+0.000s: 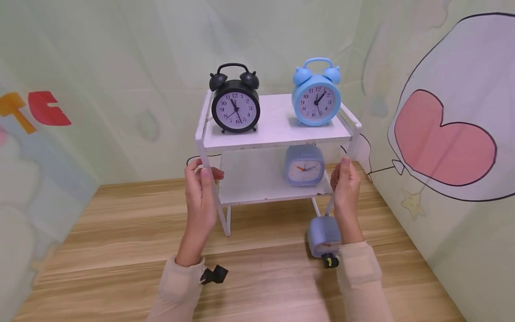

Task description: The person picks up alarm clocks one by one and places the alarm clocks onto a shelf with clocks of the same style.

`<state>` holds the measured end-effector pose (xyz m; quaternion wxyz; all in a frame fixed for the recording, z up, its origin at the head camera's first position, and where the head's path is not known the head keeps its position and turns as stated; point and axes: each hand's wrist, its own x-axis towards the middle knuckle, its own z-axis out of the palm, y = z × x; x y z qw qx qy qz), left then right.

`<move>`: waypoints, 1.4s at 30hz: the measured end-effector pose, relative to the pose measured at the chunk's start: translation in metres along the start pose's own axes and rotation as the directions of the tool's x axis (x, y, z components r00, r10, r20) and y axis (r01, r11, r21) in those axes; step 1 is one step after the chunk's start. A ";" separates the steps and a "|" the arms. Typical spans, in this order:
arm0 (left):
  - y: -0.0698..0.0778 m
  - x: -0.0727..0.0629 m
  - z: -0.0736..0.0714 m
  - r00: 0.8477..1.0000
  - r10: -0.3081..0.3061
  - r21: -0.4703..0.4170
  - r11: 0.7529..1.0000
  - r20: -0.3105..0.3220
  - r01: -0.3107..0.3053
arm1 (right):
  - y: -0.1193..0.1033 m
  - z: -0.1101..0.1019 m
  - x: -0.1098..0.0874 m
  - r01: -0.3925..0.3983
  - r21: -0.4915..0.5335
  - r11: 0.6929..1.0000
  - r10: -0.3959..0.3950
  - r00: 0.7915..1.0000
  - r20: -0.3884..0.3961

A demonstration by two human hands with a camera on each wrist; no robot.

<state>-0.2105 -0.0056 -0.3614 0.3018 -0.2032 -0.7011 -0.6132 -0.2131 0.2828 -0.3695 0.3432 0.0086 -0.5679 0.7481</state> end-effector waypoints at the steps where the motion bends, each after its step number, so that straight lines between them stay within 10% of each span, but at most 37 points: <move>1: -0.001 0.001 0.001 1.000 0.003 -0.028 1.000 0.017 -0.003 | 0.000 0.000 0.000 0.002 0.005 1.000 -0.002 1.000 0.007; 19: -0.016 0.010 0.005 0.995 0.074 -0.129 0.989 0.062 -0.065 | -0.001 -0.024 -0.020 -0.066 -0.212 0.975 0.057 0.997 -0.049; 25: -0.017 0.011 0.006 0.995 0.090 -0.142 0.986 0.038 -0.084 | -0.006 -0.041 -0.043 -0.129 -0.539 0.833 0.132 0.991 -0.033; 35: -0.019 0.012 0.007 0.994 0.103 -0.157 0.983 0.030 -0.097 | 0.003 -0.055 -0.083 0.041 -0.854 0.519 0.224 0.958 0.182; 42: -0.021 0.011 0.007 0.995 0.097 -0.169 0.982 0.032 -0.090 | 0.020 -0.059 -0.103 0.196 -0.884 0.424 0.128 0.953 0.273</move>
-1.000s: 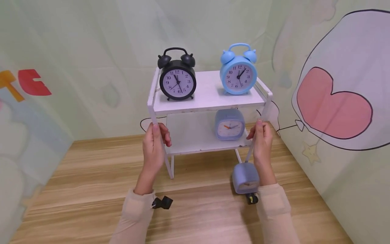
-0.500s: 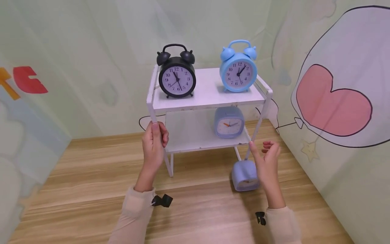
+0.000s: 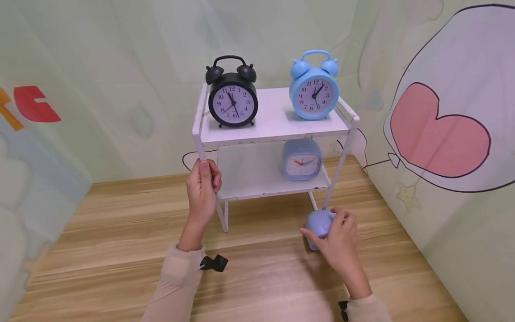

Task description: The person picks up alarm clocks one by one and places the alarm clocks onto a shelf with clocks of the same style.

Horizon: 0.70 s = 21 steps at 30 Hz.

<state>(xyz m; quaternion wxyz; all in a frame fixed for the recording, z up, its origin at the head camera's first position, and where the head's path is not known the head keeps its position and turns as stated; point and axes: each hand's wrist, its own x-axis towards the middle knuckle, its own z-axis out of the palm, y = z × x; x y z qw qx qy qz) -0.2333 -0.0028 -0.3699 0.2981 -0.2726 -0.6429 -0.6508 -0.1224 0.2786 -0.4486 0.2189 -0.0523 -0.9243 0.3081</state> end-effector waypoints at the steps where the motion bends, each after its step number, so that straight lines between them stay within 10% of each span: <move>1: 0.000 0.000 0.000 1.000 0.000 -0.001 1.000 -0.001 0.000 | 0.001 0.002 -0.002 0.019 -0.013 1.000 -0.019 1.000 -0.014; 21: -0.001 0.000 0.004 0.998 0.008 0.047 0.999 -0.059 -0.005 | 0.005 0.016 -0.016 0.018 -0.121 0.992 -0.006 0.995 0.099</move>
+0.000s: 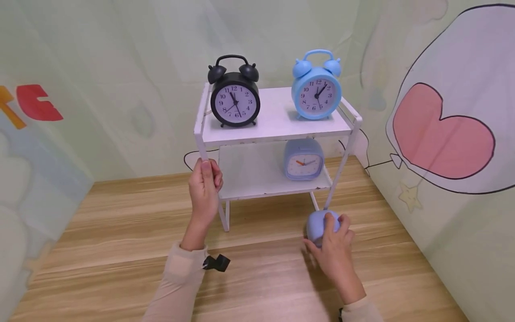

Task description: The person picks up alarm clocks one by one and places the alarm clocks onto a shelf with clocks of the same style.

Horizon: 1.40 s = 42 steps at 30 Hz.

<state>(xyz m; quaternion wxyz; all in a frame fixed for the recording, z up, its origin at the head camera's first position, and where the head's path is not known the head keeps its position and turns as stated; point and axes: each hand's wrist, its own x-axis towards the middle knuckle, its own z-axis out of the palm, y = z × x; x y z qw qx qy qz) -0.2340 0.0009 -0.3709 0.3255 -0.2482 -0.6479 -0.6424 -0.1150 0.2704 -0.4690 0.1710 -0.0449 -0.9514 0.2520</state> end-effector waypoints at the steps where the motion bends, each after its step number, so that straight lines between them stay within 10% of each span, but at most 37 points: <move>1: 0.000 0.000 0.001 1.000 0.001 0.003 1.000 -0.003 -0.001 | 0.000 0.000 0.000 0.001 -0.006 1.000 -0.001 1.000 -0.001; 29: -0.001 0.000 0.000 1.000 -0.006 -0.019 1.000 0.011 0.006 | -0.024 0.000 -0.011 0.034 0.091 0.995 -0.022 0.991 -0.134; 42: -0.001 0.000 0.000 1.000 -0.015 -0.022 1.000 0.019 0.015 | -0.065 -0.011 -0.026 0.252 0.041 0.967 -0.238 0.948 -0.213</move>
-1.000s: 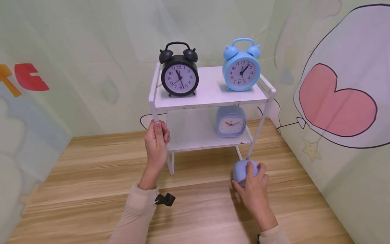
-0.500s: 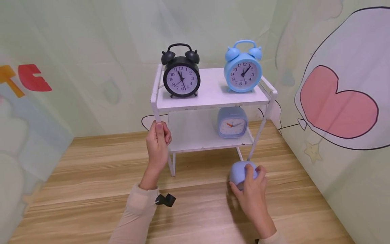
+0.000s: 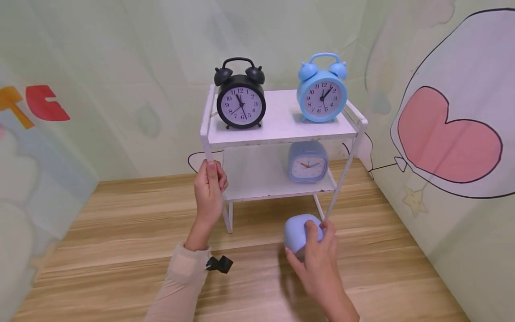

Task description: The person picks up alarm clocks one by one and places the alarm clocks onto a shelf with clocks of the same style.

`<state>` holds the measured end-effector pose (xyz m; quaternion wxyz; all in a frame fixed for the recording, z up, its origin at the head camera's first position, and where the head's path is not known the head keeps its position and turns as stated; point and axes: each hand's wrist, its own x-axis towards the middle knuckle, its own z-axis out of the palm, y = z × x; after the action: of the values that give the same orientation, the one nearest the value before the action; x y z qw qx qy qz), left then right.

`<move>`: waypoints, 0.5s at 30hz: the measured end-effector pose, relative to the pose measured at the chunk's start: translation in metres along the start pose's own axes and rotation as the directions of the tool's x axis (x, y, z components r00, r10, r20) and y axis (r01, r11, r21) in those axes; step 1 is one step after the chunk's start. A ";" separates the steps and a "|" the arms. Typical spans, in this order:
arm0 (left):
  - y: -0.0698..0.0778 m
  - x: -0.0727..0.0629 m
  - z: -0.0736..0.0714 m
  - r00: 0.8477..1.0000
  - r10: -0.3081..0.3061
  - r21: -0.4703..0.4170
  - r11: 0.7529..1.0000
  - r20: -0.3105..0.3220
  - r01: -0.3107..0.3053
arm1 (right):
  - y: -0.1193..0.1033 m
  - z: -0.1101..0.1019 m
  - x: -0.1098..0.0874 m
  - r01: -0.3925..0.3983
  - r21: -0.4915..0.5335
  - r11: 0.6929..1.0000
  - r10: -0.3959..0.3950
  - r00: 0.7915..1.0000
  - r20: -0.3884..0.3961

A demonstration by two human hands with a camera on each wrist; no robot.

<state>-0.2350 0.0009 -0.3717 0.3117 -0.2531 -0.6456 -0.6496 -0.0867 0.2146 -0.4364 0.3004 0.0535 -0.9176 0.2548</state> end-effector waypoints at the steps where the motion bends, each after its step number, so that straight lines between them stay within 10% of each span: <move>1: 0.000 0.000 0.000 1.000 -0.002 0.000 1.000 0.000 0.002 | -0.003 -0.001 0.000 0.006 0.001 1.000 -0.006 1.000 0.006; 15: 0.000 0.000 -0.002 1.000 0.000 0.010 1.000 0.008 0.000 | -0.042 -0.009 0.011 0.109 0.012 0.994 -0.109 0.994 0.021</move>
<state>-0.2348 -0.0007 -0.3716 0.3104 -0.2541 -0.6500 -0.6455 -0.0800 0.1831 -0.4056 0.3035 0.1079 -0.9152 0.2422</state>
